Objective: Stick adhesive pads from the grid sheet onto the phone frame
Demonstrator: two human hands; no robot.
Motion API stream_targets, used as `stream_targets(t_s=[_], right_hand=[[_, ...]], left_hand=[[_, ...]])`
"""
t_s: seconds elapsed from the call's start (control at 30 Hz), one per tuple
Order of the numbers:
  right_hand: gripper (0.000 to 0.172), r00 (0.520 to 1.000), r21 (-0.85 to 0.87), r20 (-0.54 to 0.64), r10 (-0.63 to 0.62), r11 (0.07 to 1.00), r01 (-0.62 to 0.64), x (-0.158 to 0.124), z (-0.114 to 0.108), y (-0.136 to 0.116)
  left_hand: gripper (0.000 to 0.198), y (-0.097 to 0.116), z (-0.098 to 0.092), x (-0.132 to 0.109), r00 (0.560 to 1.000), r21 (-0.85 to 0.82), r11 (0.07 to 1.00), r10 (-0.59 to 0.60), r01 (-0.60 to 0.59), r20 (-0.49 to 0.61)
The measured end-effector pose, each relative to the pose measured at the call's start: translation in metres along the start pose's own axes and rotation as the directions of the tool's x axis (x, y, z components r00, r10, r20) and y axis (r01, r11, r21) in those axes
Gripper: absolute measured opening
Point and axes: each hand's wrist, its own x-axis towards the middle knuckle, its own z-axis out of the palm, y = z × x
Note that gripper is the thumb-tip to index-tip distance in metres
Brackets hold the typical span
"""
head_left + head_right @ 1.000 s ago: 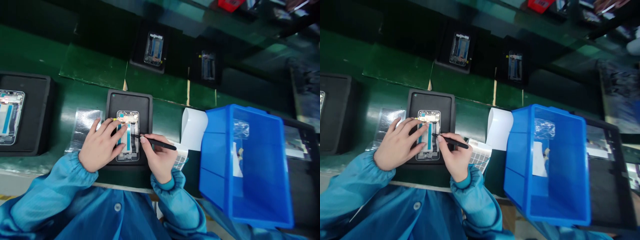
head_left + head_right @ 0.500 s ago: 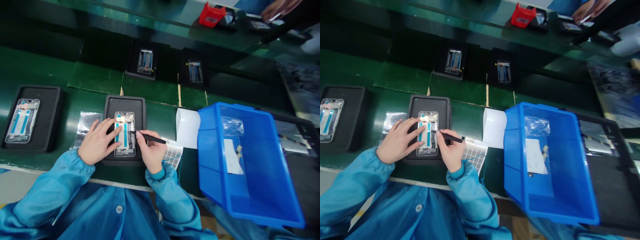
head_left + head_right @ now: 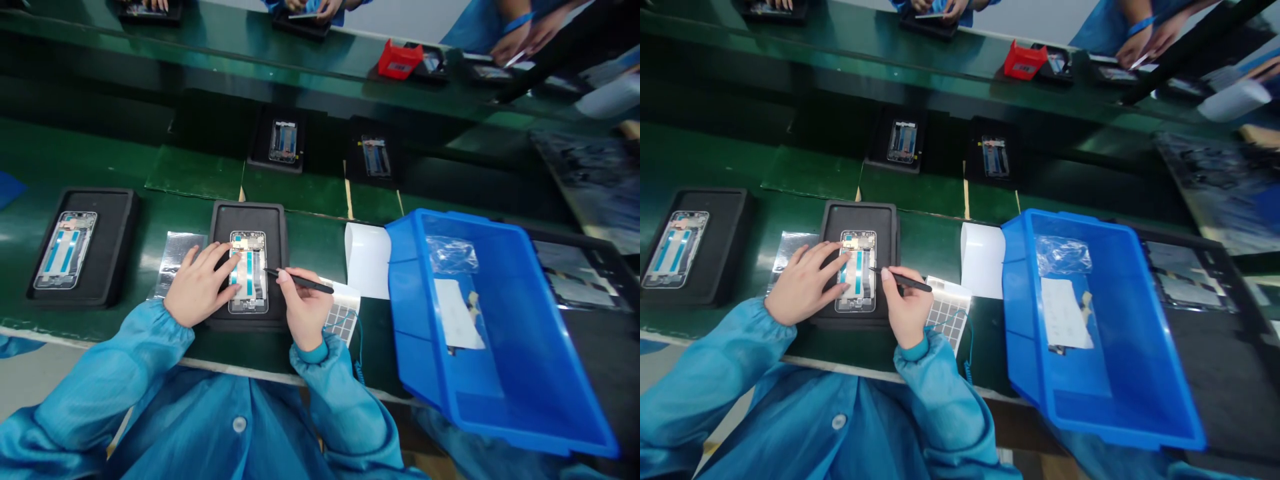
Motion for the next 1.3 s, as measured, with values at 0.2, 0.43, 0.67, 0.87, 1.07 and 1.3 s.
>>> stream_targets(t_s=[0.2,0.43,0.67,0.87,1.07,1.3], right_hand=[[0.018,1.0,0.004,-0.009,0.013,1.0,-0.013,-0.006,-0.004,-0.001],[0.021,0.984,0.205,-0.151,0.099,0.976,-0.067,-0.012,-0.006,0.016],[0.027,0.959,0.404,-0.189,0.21,0.907,-0.119,-0.017,0.004,-0.007],[0.029,0.956,0.366,-0.19,0.225,0.92,-0.144,-0.022,0.015,-0.021],[0.021,0.977,0.433,-0.149,0.152,0.898,-0.074,-0.029,0.023,-0.039],[0.021,0.992,0.357,-0.072,0.104,0.931,-0.072,-0.031,0.004,-0.033]], left_hand=[[0.039,-0.005,0.003,-0.002,0.995,0.005,0.997,0.079,-0.079,-0.06],[0.061,0.014,0.021,-0.031,0.853,-0.401,0.829,-0.489,0.39,-0.182],[0.054,0.029,0.026,-0.032,0.775,-0.77,0.517,-0.63,0.374,-0.046],[0.048,0.019,0.026,-0.019,0.705,-0.968,0.003,-0.686,0.251,0.181],[0.062,-0.023,-0.008,-0.041,0.705,-0.966,-0.033,-0.677,0.257,0.211],[0.066,-0.158,-0.094,-0.116,0.504,-0.917,-0.008,-0.833,0.4,0.228]])
